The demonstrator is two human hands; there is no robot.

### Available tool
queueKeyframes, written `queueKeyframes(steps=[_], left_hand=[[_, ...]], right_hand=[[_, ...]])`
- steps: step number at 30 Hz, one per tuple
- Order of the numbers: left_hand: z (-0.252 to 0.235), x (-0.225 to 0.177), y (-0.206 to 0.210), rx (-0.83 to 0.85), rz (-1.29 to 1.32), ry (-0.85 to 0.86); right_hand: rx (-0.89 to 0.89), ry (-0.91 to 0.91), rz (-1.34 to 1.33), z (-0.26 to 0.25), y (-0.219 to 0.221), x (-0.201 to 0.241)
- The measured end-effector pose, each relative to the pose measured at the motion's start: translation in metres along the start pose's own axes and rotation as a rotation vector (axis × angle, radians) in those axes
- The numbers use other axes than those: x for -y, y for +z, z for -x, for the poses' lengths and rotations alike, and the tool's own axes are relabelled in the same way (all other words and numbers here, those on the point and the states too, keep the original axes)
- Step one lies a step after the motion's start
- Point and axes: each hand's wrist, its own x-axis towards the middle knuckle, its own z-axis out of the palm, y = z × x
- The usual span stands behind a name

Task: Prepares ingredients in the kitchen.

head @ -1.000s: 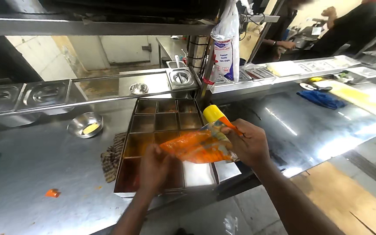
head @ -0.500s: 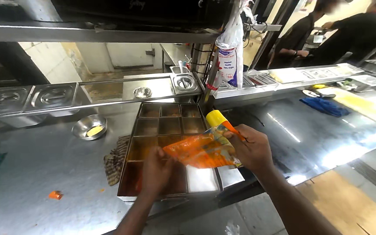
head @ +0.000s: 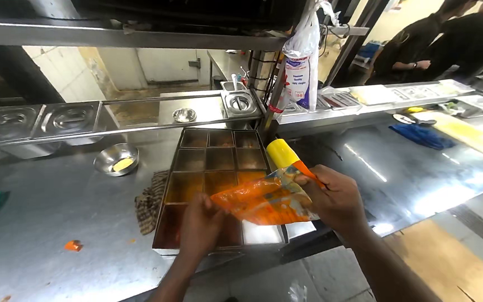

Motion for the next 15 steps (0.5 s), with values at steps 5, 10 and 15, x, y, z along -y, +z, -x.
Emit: queueKeyframes(steps=[5, 10, 15], left_hand=[[0.008, -0.002, -0.002, 0.007, 0.016, 0.011], [0.012, -0.001, -0.002, 0.038, 0.029, 0.037], [0.006, 0.0, 0.012, 0.099, 0.048, 0.027]], right_hand=[[0.003, 0.019, -0.003, 0.004, -0.005, 0.002], [0.015, 0.033, 0.014, 0.006, -0.012, 0.001], [0.03, 0.044, 0.056, 0.007, -0.02, -0.005]])
